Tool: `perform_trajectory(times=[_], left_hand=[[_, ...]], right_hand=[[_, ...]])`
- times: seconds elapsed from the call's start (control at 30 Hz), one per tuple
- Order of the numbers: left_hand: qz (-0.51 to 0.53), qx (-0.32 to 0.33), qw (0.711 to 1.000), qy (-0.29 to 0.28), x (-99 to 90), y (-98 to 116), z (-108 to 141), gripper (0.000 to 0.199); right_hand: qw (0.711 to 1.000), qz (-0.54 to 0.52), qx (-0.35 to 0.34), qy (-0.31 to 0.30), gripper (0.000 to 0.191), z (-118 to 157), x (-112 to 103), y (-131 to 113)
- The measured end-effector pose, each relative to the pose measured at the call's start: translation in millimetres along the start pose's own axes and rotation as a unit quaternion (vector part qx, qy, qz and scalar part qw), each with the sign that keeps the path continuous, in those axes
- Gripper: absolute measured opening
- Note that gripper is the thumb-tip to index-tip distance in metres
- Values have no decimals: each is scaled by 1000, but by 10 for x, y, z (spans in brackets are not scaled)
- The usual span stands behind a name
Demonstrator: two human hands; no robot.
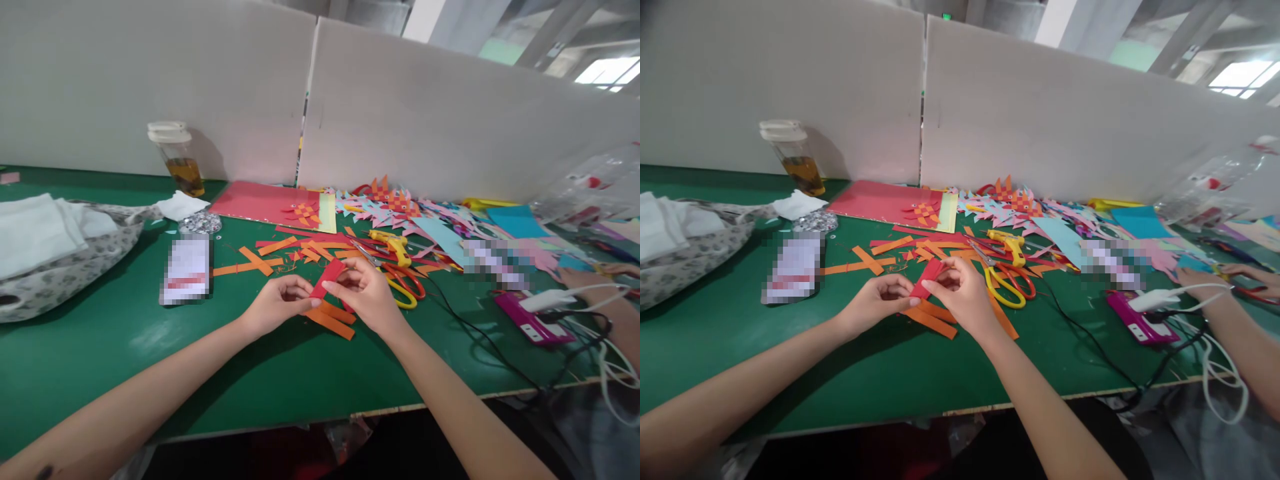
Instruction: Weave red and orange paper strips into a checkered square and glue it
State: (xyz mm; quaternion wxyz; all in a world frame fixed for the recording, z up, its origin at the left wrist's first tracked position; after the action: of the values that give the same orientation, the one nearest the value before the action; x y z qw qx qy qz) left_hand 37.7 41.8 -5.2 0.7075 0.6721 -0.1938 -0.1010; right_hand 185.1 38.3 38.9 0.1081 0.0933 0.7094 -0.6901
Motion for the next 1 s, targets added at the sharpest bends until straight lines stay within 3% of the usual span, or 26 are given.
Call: perform_trajectory(times=[0.23,0.73,1.0], left_hand=[[18,-32,999,-21,17,-66,-9,30],[22,-49,999,8,-57,-104,-20,29],[157,-48,982,97,-328,-71,-99,26]], right_hand=[[1000,5,-3,-7,32,-8,17,15],[998,-64,18,-7,38,-28,70,83],[994,-96,54,8,26,-60,54,112]])
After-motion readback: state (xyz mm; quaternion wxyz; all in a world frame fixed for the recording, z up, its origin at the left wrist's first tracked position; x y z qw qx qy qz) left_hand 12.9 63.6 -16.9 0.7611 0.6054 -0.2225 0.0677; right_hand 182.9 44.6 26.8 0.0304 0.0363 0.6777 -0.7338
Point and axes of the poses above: each hand's wrist, its own z-axis away from the middle knuckle, its own x-axis out of the palm, y = z × x, the point moved 6 cm from there along -z, towards the middle knuckle, and after that the axes turned 4 degrees about x, right-handed, at the moved point
